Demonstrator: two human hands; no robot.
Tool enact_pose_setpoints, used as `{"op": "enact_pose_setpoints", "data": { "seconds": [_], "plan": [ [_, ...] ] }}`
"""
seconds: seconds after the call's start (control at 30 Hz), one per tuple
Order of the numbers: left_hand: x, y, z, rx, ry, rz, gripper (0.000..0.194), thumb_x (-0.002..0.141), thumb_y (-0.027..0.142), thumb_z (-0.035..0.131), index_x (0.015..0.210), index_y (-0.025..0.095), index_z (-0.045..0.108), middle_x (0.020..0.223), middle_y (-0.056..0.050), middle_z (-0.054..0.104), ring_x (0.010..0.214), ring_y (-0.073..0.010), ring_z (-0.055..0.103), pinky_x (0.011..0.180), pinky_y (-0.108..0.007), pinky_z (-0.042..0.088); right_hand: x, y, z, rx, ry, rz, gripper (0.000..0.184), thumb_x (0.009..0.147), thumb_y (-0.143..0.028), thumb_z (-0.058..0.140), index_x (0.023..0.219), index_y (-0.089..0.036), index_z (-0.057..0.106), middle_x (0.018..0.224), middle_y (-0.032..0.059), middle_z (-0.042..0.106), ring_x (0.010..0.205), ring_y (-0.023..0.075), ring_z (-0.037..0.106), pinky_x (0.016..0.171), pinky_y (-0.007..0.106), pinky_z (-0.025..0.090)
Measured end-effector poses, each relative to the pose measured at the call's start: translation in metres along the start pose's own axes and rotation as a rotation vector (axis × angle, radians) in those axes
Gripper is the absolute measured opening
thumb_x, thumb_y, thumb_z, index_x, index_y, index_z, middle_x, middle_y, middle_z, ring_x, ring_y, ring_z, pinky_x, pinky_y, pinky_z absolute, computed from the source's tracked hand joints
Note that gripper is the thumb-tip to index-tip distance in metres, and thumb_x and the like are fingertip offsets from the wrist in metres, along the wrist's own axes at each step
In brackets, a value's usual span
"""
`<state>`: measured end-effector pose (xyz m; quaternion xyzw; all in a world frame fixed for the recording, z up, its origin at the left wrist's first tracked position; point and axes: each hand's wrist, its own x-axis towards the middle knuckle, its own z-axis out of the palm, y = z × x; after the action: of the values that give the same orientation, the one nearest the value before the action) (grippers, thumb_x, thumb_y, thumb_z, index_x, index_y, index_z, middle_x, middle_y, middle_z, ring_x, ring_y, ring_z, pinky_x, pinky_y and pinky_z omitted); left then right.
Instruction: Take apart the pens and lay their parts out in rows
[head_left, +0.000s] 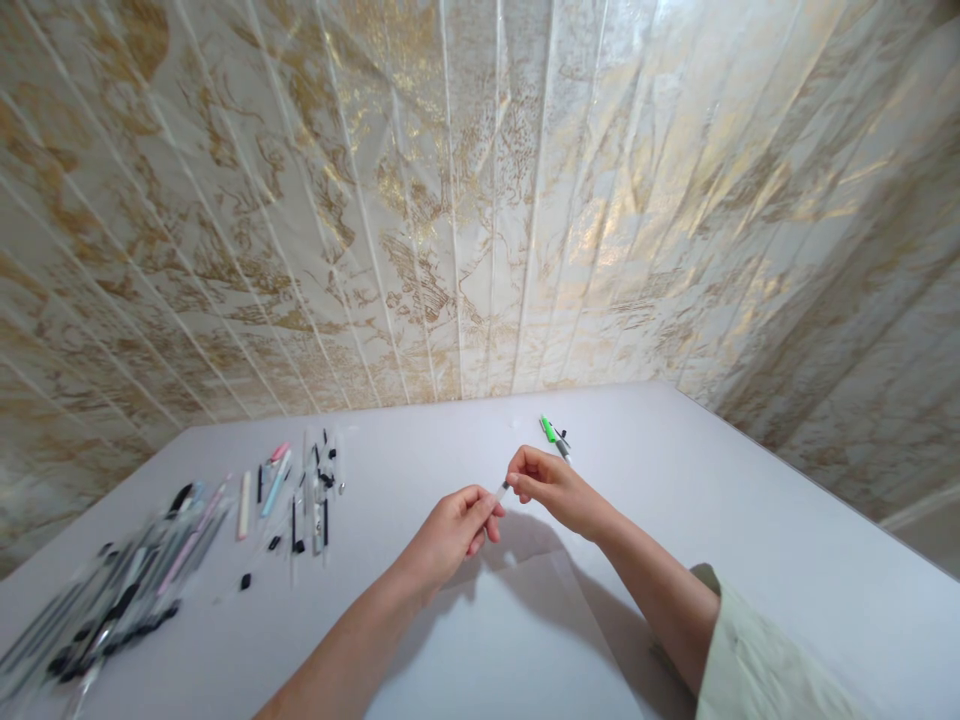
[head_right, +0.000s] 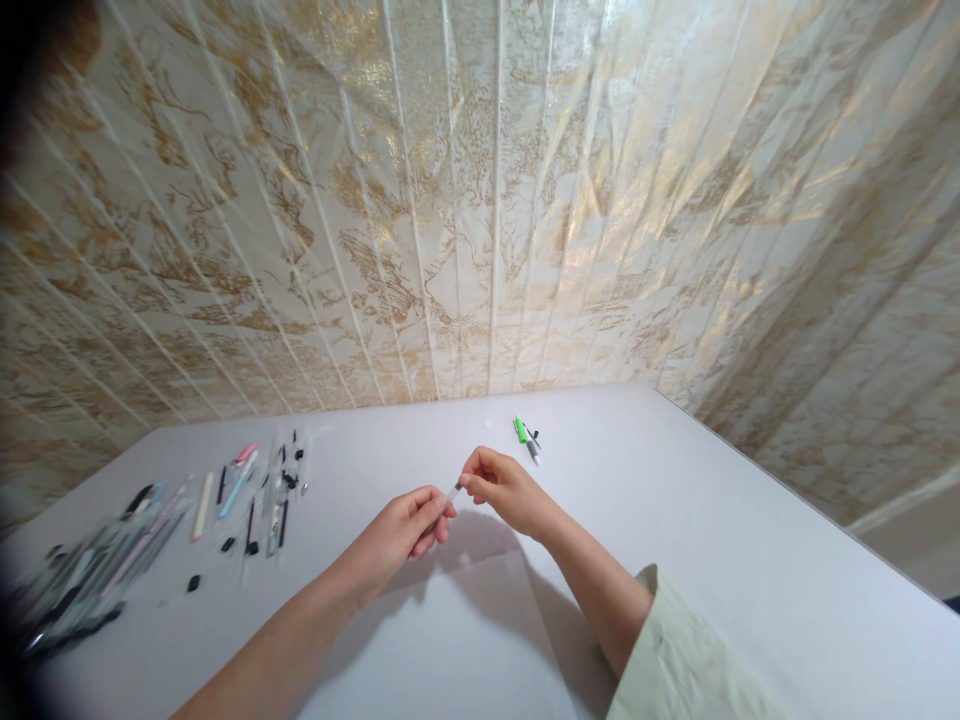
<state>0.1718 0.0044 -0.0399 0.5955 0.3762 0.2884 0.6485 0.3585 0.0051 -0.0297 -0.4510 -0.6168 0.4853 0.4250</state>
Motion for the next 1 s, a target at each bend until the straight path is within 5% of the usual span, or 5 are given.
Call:
{"op": "enact_pose_setpoints", "data": {
  "seconds": [0.53,1.0],
  "plan": [
    [-0.0007,0.0006,0.0015,0.004,0.013,-0.007,0.04,0.084,0.053,0.048,0.086,0.014,0.058,0.069,-0.001,0.059,0.045,-0.0045,0.033,0.048,-0.021,0.023,-0.001,-0.0051,-0.0043,0.054,-0.052,0.023,0.028,0.077,-0.043,0.066,0.086,-0.017,0.059,0.081,0.0001,0.056,0.07,0.0113,0.051,0.066,0.026,0.043],
    [-0.0007,0.0009,0.0019,0.014,0.016,-0.013,0.04,0.083,0.053,0.05,0.085,0.014,0.058,0.069,-0.001,0.06,0.045,-0.0053,0.034,0.048,-0.022,0.023,-0.0023,-0.0092,-0.0037,-0.077,-0.029,0.04,0.031,0.079,-0.047,0.063,0.077,-0.017,0.056,0.07,-0.0011,0.054,0.063,0.0115,0.05,0.061,0.026,0.04]
  ]
}}
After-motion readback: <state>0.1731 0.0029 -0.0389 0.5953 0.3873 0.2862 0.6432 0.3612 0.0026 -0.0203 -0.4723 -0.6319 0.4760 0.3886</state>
